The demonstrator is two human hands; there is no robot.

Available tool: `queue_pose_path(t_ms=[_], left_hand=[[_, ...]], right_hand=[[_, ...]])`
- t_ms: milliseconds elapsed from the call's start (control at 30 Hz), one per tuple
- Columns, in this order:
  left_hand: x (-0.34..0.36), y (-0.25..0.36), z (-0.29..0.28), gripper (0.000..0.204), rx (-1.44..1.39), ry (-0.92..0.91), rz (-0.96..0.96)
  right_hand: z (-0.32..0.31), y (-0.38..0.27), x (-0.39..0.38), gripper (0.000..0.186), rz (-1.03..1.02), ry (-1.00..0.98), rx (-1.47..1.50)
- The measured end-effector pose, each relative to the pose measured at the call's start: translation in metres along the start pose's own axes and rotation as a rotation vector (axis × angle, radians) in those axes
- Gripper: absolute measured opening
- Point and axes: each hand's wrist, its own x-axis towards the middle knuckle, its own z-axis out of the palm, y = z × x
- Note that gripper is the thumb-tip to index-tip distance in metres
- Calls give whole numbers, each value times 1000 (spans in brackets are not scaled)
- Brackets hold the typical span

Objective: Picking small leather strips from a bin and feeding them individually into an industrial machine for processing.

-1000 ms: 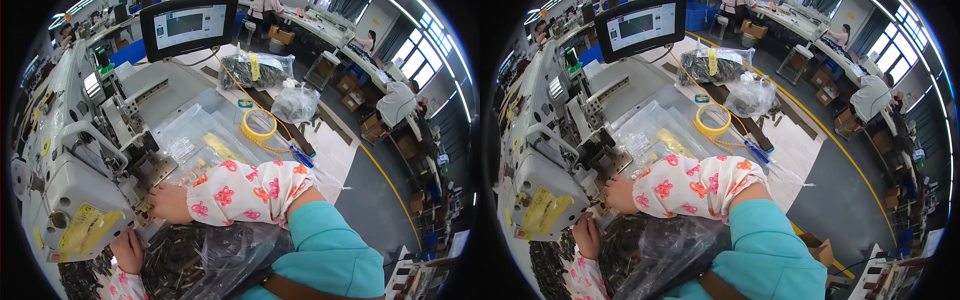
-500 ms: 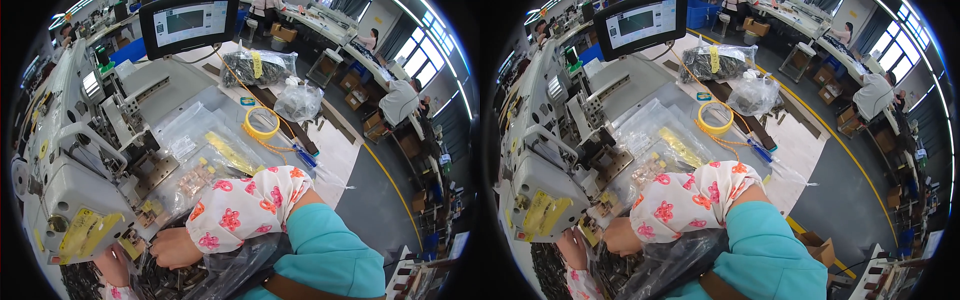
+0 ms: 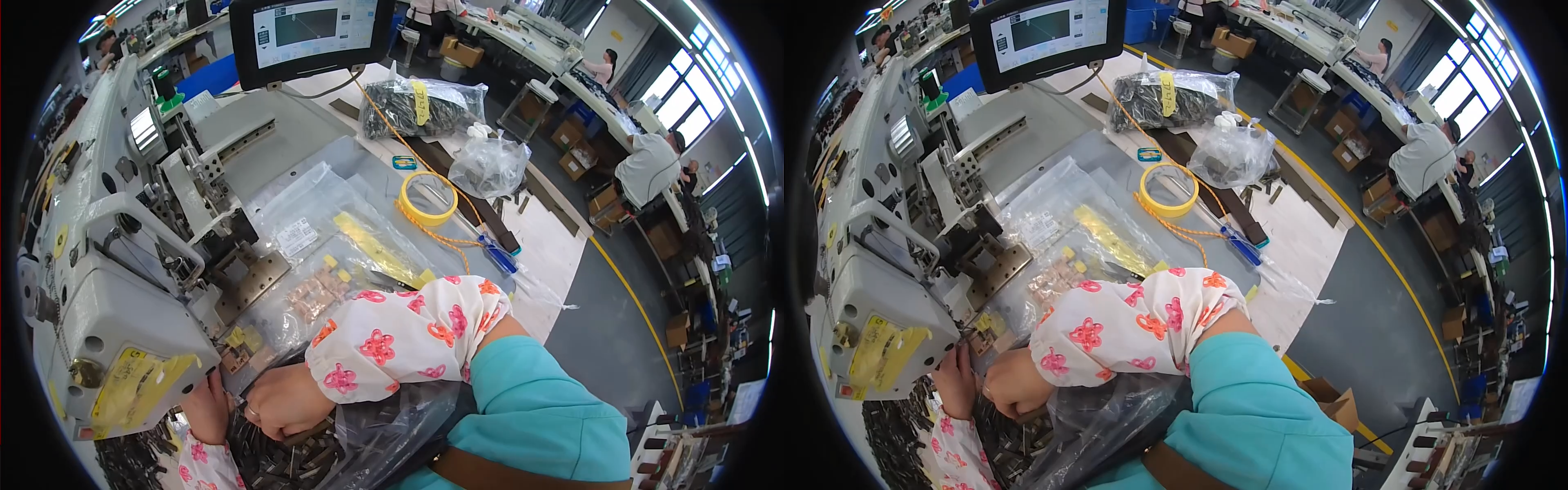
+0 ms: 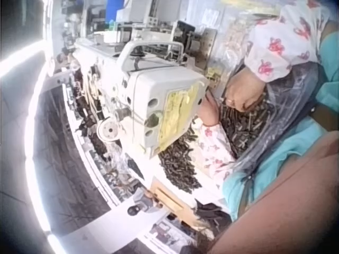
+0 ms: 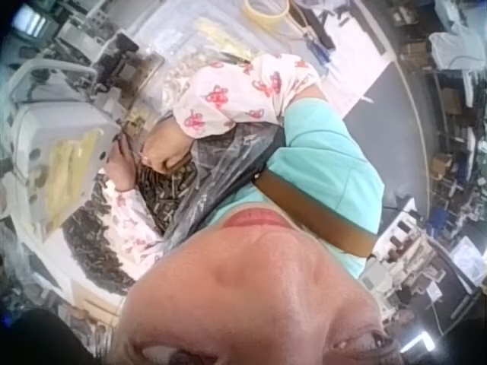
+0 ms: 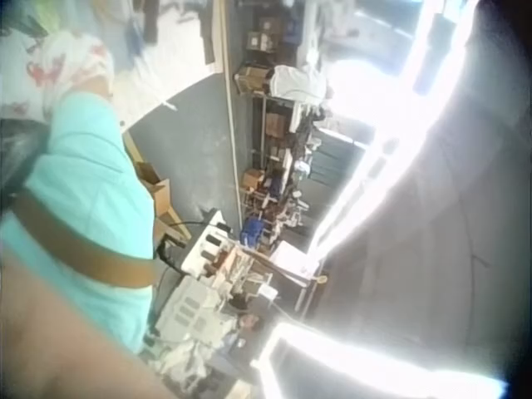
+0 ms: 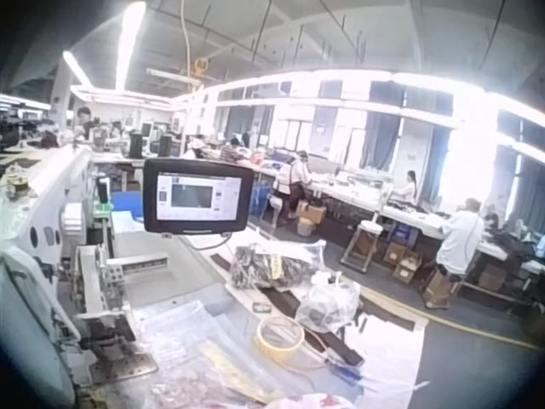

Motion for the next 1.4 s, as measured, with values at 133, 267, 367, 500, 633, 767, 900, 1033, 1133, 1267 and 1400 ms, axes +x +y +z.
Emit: queue_pose_path(t_ms=[133, 267, 367, 500, 633, 767, 900, 1033, 1133, 1267, 1400], left_hand=[[-2, 0, 4, 14, 10, 15, 11], [-5, -3, 5, 12, -2, 81, -14], [-5, -5, 3, 10, 38, 69, -6], [1, 2, 0, 8, 81, 115, 92], [-2, 13, -11, 15, -26, -56, -1], [-1, 14, -12, 22, -86, -18, -10], [-3, 12, -12, 16, -239, -28, -114], [-9, -6, 2, 7, -160, 86, 47], [-7, 3, 2, 12, -257, 64, -43], [-9, 10, -13, 13, -461, -81, -37], [-1, 13, -30, 22, -358, -426, -44]], right_hand=[[-5, -8, -6, 20, -7, 34, 77], [-3, -8, -4, 23, -112, 5, 55], [-4, -6, 3, 22, 6, -168, 63], [-1, -10, 2, 22, 102, -178, 82], [2, -8, -7, 16, -12, -45, 28], [-5, -14, -2, 13, 85, -145, 33], [-9, -12, -3, 12, 123, -32, 198], [-22, -16, -3, 13, 141, 333, 312], [-23, -16, -3, 13, 185, 446, 348], [-33, -21, -1, 12, 447, 510, 568], [-37, -8, -12, 11, 489, 503, 541]])
